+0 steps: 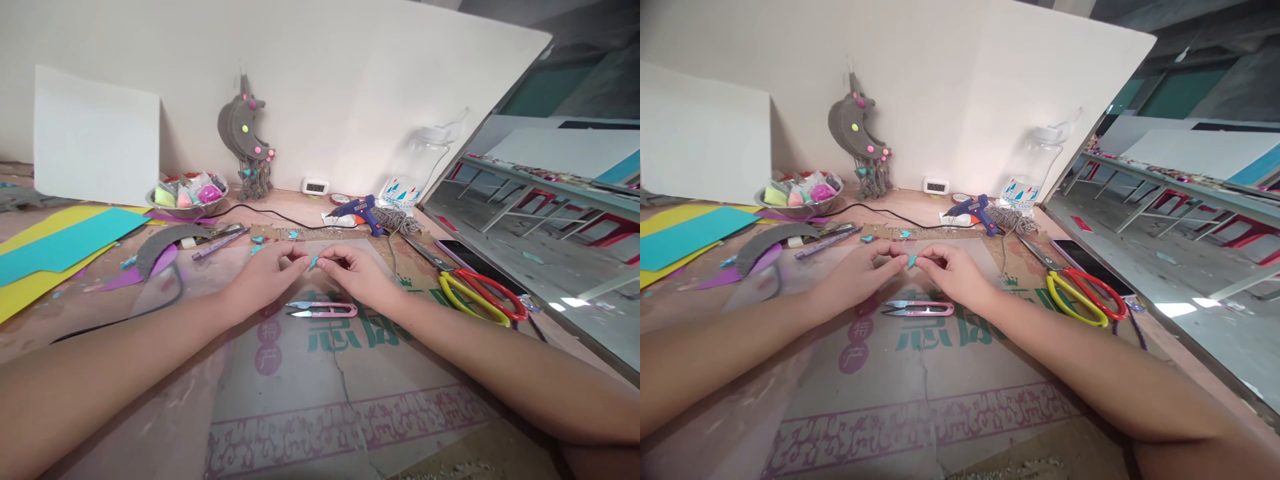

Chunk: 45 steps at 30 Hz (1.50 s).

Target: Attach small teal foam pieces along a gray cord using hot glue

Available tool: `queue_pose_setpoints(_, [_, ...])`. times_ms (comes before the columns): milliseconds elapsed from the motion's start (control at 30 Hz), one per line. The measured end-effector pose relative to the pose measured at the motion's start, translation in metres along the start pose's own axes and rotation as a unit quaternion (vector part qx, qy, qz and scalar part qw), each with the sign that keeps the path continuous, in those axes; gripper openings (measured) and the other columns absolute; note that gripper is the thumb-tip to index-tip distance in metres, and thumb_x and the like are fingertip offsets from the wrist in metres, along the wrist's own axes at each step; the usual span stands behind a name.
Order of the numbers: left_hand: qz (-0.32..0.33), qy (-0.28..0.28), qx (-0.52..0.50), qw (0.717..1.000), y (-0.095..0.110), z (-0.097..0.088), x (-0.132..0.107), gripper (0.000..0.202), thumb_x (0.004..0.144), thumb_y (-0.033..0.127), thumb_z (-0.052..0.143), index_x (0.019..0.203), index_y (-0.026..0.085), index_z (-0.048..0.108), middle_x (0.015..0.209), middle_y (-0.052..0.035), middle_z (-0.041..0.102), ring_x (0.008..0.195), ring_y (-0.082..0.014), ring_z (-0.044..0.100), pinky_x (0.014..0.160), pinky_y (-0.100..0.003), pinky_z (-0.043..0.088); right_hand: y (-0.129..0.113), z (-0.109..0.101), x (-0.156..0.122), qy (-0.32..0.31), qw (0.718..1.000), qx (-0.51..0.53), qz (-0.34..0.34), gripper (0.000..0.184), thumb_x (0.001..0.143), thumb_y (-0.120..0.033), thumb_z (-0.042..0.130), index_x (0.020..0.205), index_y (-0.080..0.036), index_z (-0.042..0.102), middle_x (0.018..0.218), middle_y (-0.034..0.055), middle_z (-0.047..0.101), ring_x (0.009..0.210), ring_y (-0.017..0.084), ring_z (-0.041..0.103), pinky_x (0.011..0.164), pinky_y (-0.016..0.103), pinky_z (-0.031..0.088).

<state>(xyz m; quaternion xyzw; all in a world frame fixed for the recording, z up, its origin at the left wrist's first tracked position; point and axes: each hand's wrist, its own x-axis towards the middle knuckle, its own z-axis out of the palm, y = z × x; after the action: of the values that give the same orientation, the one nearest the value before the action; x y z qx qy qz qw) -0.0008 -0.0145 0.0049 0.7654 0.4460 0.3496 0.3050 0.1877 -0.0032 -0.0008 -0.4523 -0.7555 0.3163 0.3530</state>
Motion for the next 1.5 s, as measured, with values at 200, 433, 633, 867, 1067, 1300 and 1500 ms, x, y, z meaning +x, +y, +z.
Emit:
queue_pose_setpoints(200, [-0.009, 0.017, 0.013, 1.000, 0.0010, 0.0000, 0.0006, 0.023, 0.085, 0.034, 0.046, 0.076, 0.018, 0.059, 0.074, 0.0027, 0.062, 0.070, -0.0134, 0.055, 0.071, -0.025, 0.041, -0.0005, -0.0017, -0.0001, 0.001, 1.000, 0.000, -0.006, 0.021, 0.082, -0.036, 0.054, 0.080, -0.016, 0.061, 0.067, -0.0010, 0.053, 0.059, 0.010, 0.043, 0.055, 0.024, 0.035])
queue_pose_setpoints(433, [-0.028, 0.007, -0.006, 1.000, 0.0031, -0.0005, -0.0009, 0.023, 0.084, 0.036, 0.046, 0.075, 0.019, 0.059, 0.066, 0.0030, 0.060, 0.056, -0.0113, 0.053, 0.057, -0.023, 0.041, -0.0002, -0.0009, 0.0011, 0.026, 0.999, -0.012, -0.017, 0.015, 0.081, -0.030, 0.055, 0.079, -0.016, 0.059, 0.070, -0.0003, 0.055, 0.061, 0.011, 0.045, 0.058, 0.024, 0.037])
queue_pose_setpoints(633, [-0.078, -0.054, -0.054, 0.994, 0.0062, 0.0006, -0.0043, 0.024, 0.083, 0.041, 0.044, 0.074, 0.021, 0.054, 0.042, 0.0081, 0.042, 0.027, -0.0082, 0.035, 0.033, -0.022, 0.025, 0.0005, -0.0007, 0.0001, 0.042, 0.998, -0.017, -0.033, 0.014, 0.081, -0.028, 0.056, 0.092, -0.018, 0.056, 0.077, 0.0004, 0.054, 0.064, 0.012, 0.048, 0.060, 0.026, 0.040])
queue_pose_setpoints(867, [-0.064, 0.025, -0.027, 0.997, -0.0002, -0.0009, 0.0010, 0.032, 0.083, 0.042, 0.044, 0.080, 0.019, 0.065, 0.062, 0.0033, 0.058, 0.052, -0.0109, 0.049, 0.050, -0.022, 0.037, 0.0003, -0.0080, -0.0050, 0.154, 0.983, -0.041, -0.087, 0.017, 0.085, -0.033, 0.054, 0.076, -0.018, 0.056, 0.067, -0.0012, 0.049, 0.059, 0.010, 0.043, 0.056, 0.024, 0.036])
queue_pose_setpoints(1067, [-0.046, 0.057, -0.008, 0.997, 0.0014, -0.0024, 0.0006, 0.031, 0.086, 0.041, 0.043, 0.081, 0.018, 0.064, 0.078, 0.0007, 0.066, 0.070, -0.0150, 0.056, 0.067, -0.024, 0.041, -0.0069, -0.0003, -0.0037, 0.010, 0.999, -0.044, -0.023, 0.024, 0.084, -0.036, 0.054, 0.080, -0.017, 0.068, 0.067, 0.0004, 0.060, 0.059, 0.011, 0.047, 0.055, 0.025, 0.037])
queue_pose_setpoints(1300, [-0.013, 0.014, 0.006, 1.000, -0.0008, -0.0011, 0.0013, 0.032, 0.088, 0.041, 0.041, 0.081, 0.018, 0.064, 0.080, 0.0000, 0.066, 0.075, -0.0159, 0.057, 0.069, -0.026, 0.041, -0.0028, 0.0006, 0.0000, 0.015, 1.000, 0.017, -0.002, 0.018, 0.080, -0.033, 0.058, 0.076, -0.016, 0.065, 0.072, 0.0007, 0.061, 0.063, 0.011, 0.050, 0.060, 0.025, 0.041])
queue_pose_setpoints(1500, [-0.006, 0.013, 0.007, 1.000, 0.0014, -0.0013, 0.0002, 0.030, 0.086, 0.039, 0.043, 0.073, 0.019, 0.060, 0.073, 0.0014, 0.064, 0.069, -0.0147, 0.055, 0.067, -0.025, 0.041, -0.0018, -0.0005, 0.0006, 0.016, 1.000, 0.024, -0.007, 0.019, 0.082, -0.033, 0.055, 0.080, -0.016, 0.064, 0.071, 0.0001, 0.058, 0.063, 0.011, 0.048, 0.060, 0.025, 0.037])
